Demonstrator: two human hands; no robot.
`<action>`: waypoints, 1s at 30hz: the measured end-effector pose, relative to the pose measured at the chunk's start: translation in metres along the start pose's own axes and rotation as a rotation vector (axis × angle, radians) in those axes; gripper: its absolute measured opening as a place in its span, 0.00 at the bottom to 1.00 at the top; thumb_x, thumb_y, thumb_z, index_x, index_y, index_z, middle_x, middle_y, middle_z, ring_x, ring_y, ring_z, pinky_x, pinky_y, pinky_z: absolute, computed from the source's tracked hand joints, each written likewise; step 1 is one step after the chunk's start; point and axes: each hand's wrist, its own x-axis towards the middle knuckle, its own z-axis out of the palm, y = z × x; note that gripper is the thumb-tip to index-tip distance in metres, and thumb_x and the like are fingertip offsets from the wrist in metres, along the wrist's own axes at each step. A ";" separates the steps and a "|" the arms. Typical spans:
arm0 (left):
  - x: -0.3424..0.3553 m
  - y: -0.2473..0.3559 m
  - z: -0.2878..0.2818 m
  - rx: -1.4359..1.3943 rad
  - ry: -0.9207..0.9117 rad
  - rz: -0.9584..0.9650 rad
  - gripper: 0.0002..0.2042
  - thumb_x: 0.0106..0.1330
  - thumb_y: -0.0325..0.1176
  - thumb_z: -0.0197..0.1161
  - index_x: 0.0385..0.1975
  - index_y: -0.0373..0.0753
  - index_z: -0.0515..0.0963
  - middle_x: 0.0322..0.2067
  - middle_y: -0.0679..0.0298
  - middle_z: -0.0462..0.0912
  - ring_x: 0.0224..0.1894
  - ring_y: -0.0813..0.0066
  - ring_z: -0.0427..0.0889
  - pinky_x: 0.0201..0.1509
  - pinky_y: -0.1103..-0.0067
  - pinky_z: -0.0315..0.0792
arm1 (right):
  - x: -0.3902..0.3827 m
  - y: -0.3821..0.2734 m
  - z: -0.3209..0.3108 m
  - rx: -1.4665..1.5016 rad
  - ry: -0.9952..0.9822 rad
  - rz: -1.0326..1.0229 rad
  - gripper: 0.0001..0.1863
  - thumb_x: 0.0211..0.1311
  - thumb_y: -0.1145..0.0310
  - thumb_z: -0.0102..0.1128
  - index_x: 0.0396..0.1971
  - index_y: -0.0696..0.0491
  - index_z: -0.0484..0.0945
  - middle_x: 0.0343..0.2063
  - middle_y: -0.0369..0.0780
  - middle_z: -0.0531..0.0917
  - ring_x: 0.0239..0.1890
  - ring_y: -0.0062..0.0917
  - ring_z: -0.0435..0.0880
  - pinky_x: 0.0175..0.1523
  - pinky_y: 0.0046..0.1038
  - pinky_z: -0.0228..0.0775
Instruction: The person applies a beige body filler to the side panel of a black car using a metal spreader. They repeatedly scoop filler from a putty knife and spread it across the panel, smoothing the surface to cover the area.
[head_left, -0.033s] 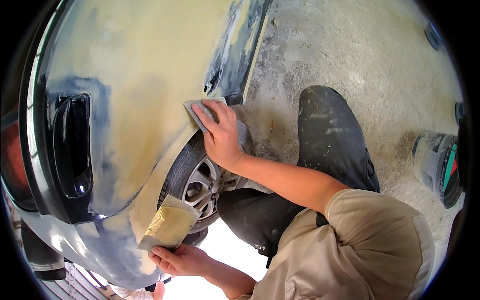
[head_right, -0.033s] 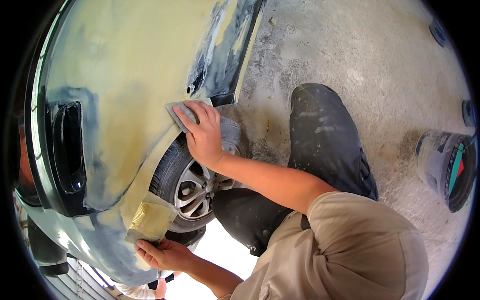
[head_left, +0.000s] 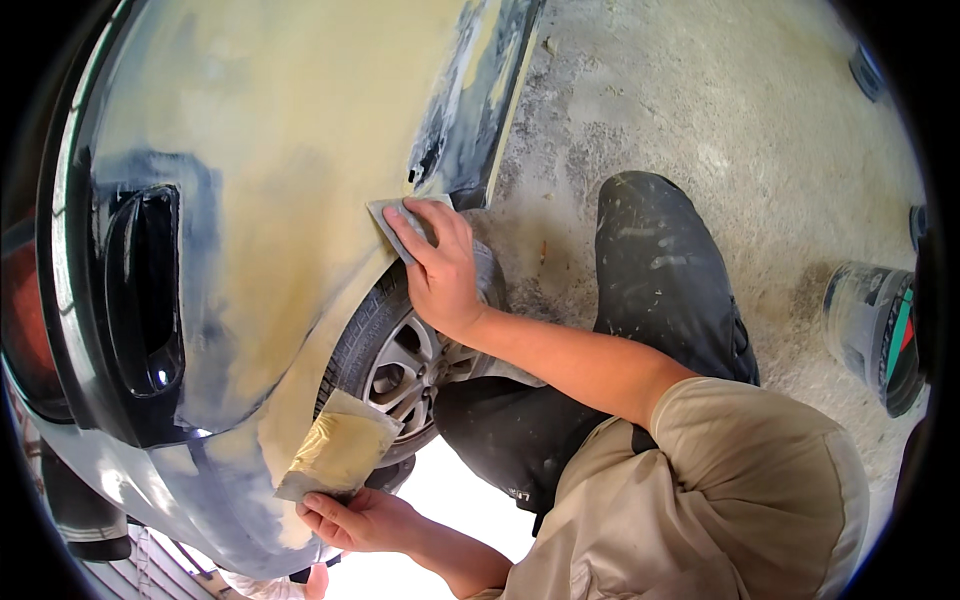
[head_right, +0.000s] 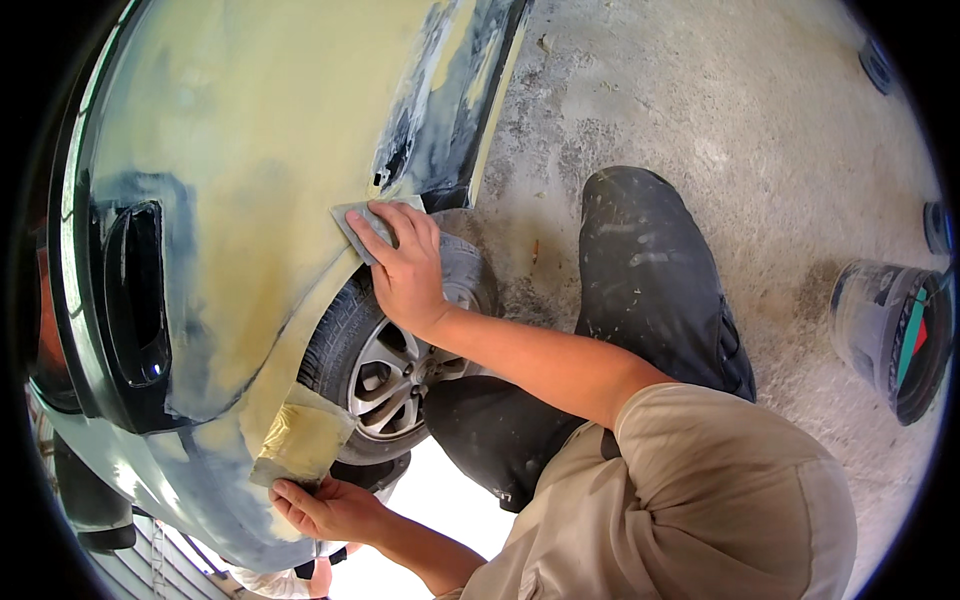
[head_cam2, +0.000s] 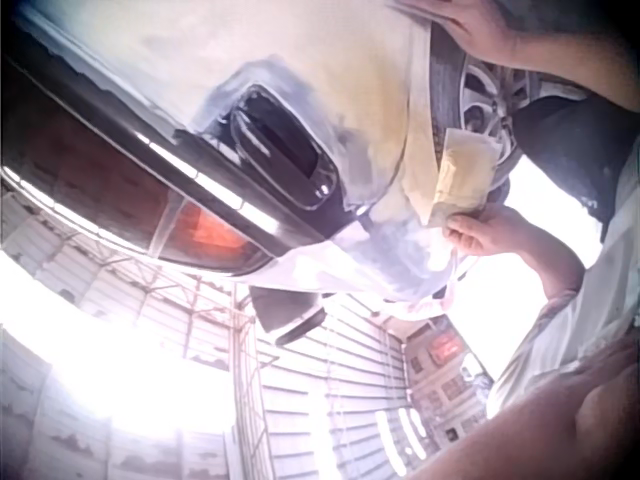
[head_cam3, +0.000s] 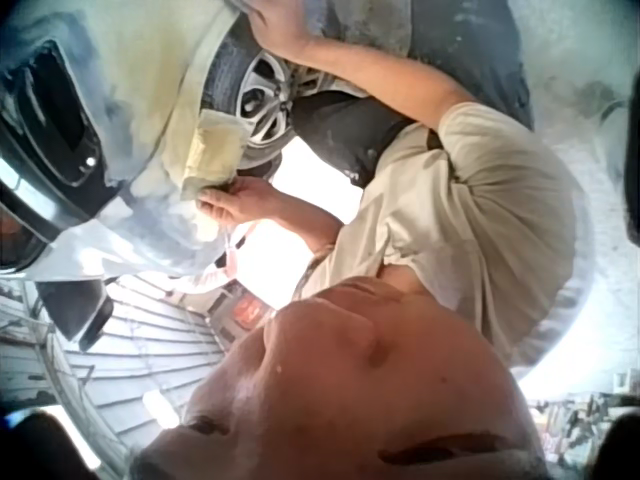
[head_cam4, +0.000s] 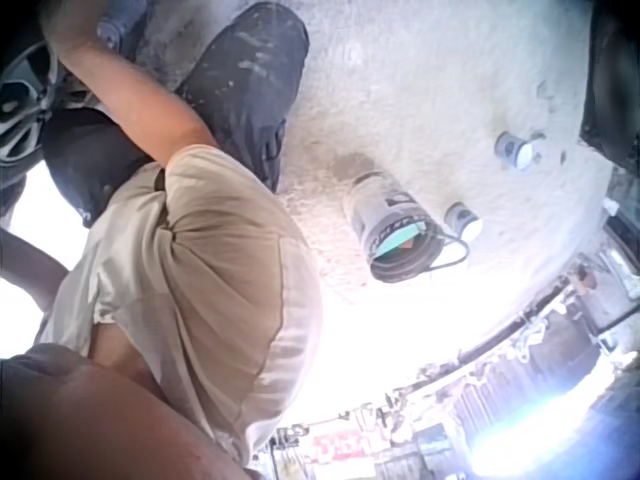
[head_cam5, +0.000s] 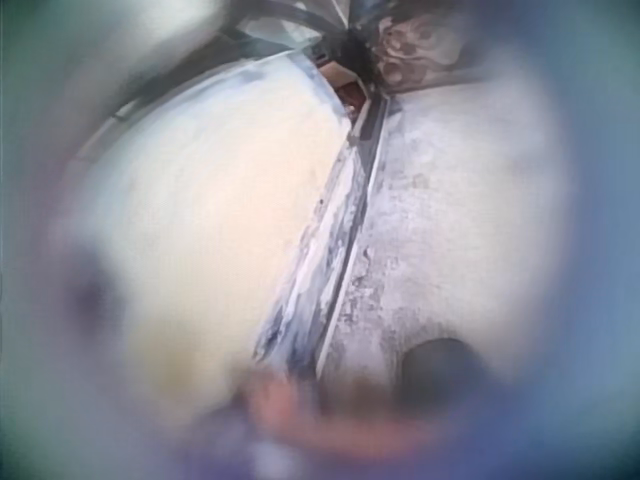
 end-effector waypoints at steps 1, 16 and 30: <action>0.001 -0.002 -0.001 -0.005 0.002 0.002 0.14 0.71 0.36 0.54 0.41 0.28 0.72 0.38 0.58 0.77 0.39 0.75 0.77 0.41 0.84 0.72 | 0.000 0.001 0.002 -0.003 0.007 -0.001 0.33 0.42 0.83 0.53 0.54 0.47 0.75 0.50 0.44 0.73 0.53 0.41 0.69 0.59 0.41 0.57; -0.001 -0.002 0.004 -0.040 -0.026 -0.024 0.13 0.70 0.34 0.54 0.44 0.29 0.71 0.41 0.58 0.77 0.43 0.75 0.76 0.47 0.82 0.71 | -0.010 0.045 -0.035 -0.056 -0.253 -0.229 0.32 0.42 0.83 0.52 0.51 0.41 0.78 0.51 0.41 0.74 0.55 0.39 0.70 0.64 0.49 0.54; 0.000 0.000 0.008 -0.003 -0.023 0.005 0.13 0.70 0.34 0.54 0.42 0.27 0.72 0.38 0.58 0.77 0.40 0.75 0.77 0.43 0.83 0.72 | 0.005 0.070 -0.018 -0.014 -0.151 -0.231 0.33 0.43 0.84 0.55 0.52 0.38 0.78 0.51 0.42 0.73 0.57 0.41 0.69 0.65 0.51 0.54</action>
